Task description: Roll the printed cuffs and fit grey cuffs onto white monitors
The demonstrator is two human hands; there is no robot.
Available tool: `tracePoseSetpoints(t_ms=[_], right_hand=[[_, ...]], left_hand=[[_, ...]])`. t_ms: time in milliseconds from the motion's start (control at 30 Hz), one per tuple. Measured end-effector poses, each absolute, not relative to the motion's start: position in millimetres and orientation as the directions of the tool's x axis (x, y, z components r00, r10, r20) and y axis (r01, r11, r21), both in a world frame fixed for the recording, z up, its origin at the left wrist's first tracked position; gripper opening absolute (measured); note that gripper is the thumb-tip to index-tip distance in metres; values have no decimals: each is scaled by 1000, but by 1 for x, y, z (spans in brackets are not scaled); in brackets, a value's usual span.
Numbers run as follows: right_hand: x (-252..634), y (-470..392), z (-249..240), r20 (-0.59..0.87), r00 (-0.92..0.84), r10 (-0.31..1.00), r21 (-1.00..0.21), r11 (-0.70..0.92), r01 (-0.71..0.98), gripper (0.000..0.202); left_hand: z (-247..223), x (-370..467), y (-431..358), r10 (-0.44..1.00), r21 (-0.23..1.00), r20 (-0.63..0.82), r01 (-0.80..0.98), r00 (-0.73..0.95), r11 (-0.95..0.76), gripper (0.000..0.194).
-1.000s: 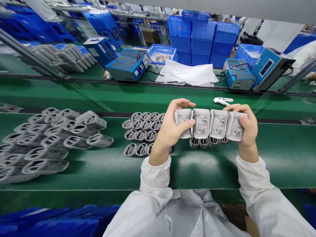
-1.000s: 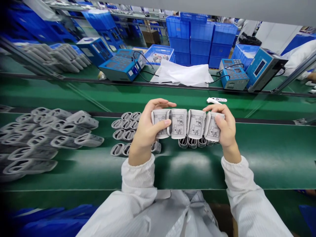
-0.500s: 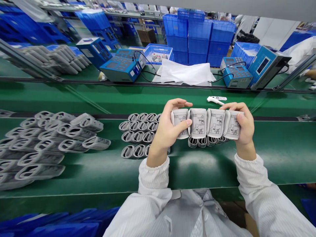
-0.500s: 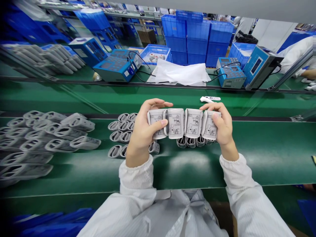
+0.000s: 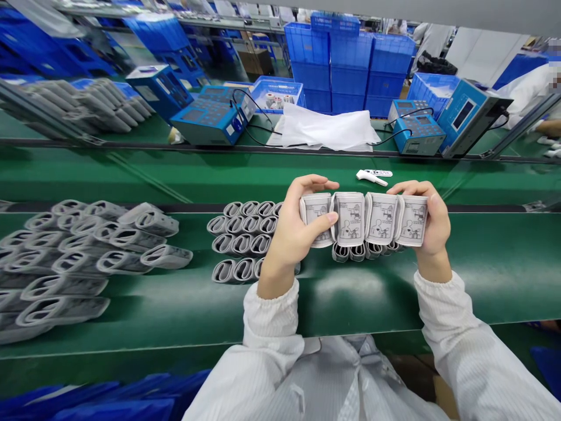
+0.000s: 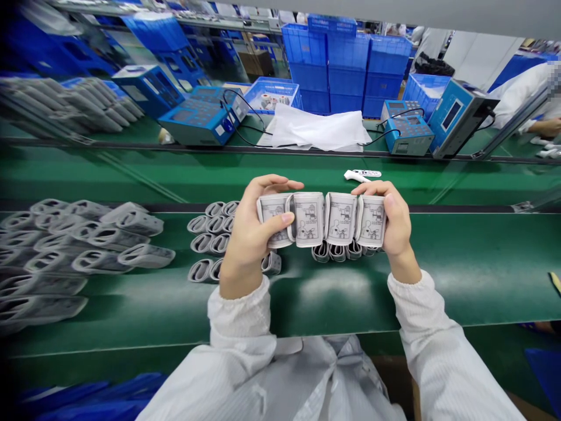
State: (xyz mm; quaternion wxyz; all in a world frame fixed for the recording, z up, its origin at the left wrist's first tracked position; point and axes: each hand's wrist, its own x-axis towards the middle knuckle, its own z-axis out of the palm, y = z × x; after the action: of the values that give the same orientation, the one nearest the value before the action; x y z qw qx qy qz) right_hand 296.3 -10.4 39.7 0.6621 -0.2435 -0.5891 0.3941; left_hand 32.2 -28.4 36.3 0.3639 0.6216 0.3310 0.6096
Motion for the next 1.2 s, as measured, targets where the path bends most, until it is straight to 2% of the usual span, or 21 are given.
tracePoseSetpoints(t_ms=[533, 867, 1000, 1200], right_hand=[[294, -12, 40, 584, -14, 812, -791, 565, -235, 36], [294, -15, 42, 600, 14, 800, -788, 594, -159, 33], [293, -14, 42, 639, 18, 769, -753, 630, -189, 29], [291, -12, 38, 635, 22, 772, -740, 616, -270, 35]], left_hand=[[33, 29, -27, 853, 854, 520, 18, 44, -521, 59], [30, 20, -22, 876, 877, 480, -21, 34, -480, 60], [31, 19, -20, 878, 878, 478, -52, 33, -476, 58], [32, 19, -22, 861, 862, 507, -30, 41, -506, 60]])
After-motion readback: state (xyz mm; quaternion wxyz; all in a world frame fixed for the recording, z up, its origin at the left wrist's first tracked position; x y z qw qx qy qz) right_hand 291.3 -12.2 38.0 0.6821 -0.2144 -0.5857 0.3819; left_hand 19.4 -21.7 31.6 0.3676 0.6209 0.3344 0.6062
